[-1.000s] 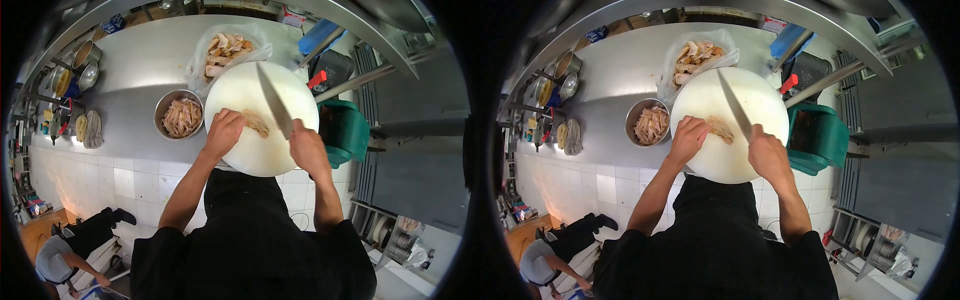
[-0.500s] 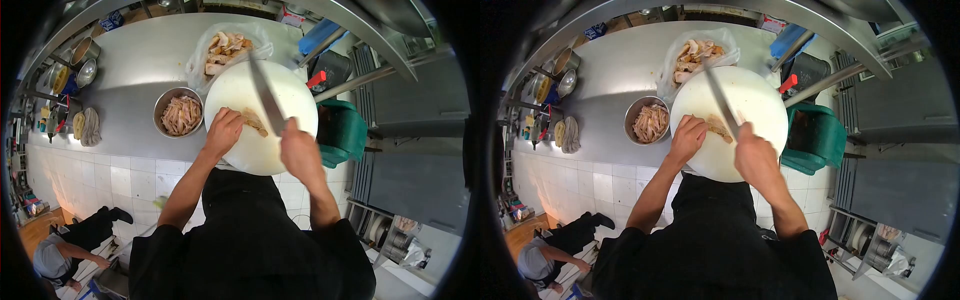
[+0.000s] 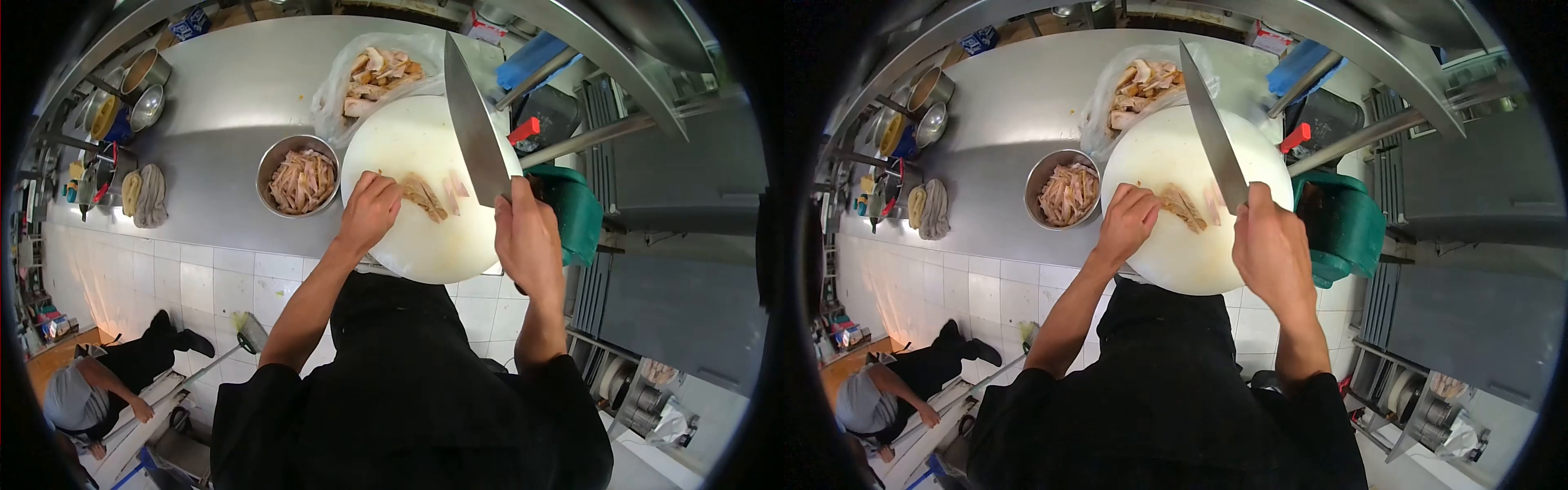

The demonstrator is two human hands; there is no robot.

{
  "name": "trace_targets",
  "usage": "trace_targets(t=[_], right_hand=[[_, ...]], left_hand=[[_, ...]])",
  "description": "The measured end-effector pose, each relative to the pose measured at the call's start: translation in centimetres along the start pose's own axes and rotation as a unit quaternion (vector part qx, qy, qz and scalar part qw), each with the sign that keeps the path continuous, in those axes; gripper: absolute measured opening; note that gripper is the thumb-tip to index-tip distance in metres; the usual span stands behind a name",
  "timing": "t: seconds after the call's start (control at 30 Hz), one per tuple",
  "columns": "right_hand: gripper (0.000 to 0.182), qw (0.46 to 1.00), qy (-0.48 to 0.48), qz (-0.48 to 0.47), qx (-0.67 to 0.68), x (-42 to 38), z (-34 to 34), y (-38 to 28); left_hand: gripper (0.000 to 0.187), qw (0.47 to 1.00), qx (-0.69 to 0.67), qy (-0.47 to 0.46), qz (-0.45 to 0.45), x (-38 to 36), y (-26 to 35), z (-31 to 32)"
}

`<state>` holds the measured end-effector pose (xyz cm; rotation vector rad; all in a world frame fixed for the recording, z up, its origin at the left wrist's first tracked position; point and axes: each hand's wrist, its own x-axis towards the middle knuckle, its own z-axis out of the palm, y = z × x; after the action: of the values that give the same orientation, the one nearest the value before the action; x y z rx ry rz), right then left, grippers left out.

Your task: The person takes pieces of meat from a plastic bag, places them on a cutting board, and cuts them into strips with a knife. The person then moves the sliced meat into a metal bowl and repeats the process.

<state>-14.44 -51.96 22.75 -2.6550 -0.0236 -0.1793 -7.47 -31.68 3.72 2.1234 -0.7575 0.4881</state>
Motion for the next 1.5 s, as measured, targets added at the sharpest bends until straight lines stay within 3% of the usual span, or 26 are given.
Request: trace_targets(t=[0.07, 0.13, 0.23, 0.4, 0.47, 0.57, 0.7, 0.8, 0.93, 1.1, 1.13, 1.27, 1.33, 1.37, 1.47, 1.5], right_hand=[[0.016, 0.996, -0.066, 0.044, -0.034, 0.0, 1.3, -0.8], [0.018, 0.980, -0.157, 0.060, -0.106, 0.3, 7.0, 1.5], [0.021, 0.975, -0.185, 0.093, -0.077, 1.1, 9.2, 3.0], [0.023, 0.991, -0.098, 0.077, 0.045, 2.2, 8.5, 8.4], [0.023, 0.974, -0.114, 0.130, 0.145, 2.2, 6.2, 8.2], [0.018, 0.995, -0.059, 0.073, 0.036, 1.3, 3.4, 5.2], [0.015, 0.999, -0.018, 0.035, -0.001, 0.2, 2.4, 0.0], [0.014, 0.981, -0.169, 0.031, -0.090, 0.6, 8.9, 2.2], [0.016, 0.984, -0.154, 0.064, -0.059, 1.8, 7.7, 4.4], [0.017, 0.990, -0.114, 0.078, -0.028, 0.8, 3.2, -0.5], [0.016, 0.984, -0.152, 0.028, -0.088, 0.7, 6.7, 1.7], [0.019, 0.979, -0.171, 0.093, -0.059, 2.2, 10.1, 3.7], [0.021, 0.979, -0.165, 0.094, 0.079, 3.5, 8.9, 4.5], [0.023, 0.934, -0.231, 0.218, 0.165, 3.9, 6.9, 3.8], [0.023, 0.937, -0.247, 0.210, 0.132, 3.7, 6.7, 4.3], [0.022, 0.969, -0.208, 0.119, 0.055, 3.3, 7.5, 4.5]], left_hand=[[0.018, 1.000, 0.001, -0.001, 0.005, 0.0, -0.1, 0.0], [0.018, 1.000, 0.002, -0.001, 0.011, 0.2, -0.2, 0.1], [0.018, 1.000, 0.008, 0.006, 0.019, 0.4, -0.5, 0.4], [0.017, 1.000, 0.016, -0.007, 0.023, -0.1, -0.6, 0.4], [0.017, 1.000, 0.001, -0.003, 0.015, 0.1, -0.4, 0.2], [0.018, 1.000, -0.016, -0.008, 0.011, 0.0, -0.5, 0.0], [0.017, 1.000, -0.020, -0.018, 0.007, 0.2, -0.7, 0.3], [0.015, 0.999, -0.019, -0.026, 0.002, 0.3, -0.6, 0.3], [0.011, 0.999, -0.005, -0.037, -0.002, -0.1, -0.4, 0.2], [0.010, 1.000, -0.004, -0.004, 0.004, 0.2, -0.3, 0.4], [0.010, 1.000, -0.005, -0.006, 0.003, 0.2, -0.5, 0.5], [0.014, 0.999, 0.025, -0.026, 0.003, 0.3, -0.9, 0.5], [0.016, 0.999, 0.035, -0.027, 0.009, 0.3, -0.9, 0.5], [0.017, 0.999, 0.036, -0.028, 0.011, 0.2, -0.8, 0.4], [0.018, 0.999, 0.028, -0.015, 0.012, 0.6, 0.0, -0.1], [0.018, 1.000, 0.018, -0.004, 0.011, 0.8, 0.3, -0.2]])
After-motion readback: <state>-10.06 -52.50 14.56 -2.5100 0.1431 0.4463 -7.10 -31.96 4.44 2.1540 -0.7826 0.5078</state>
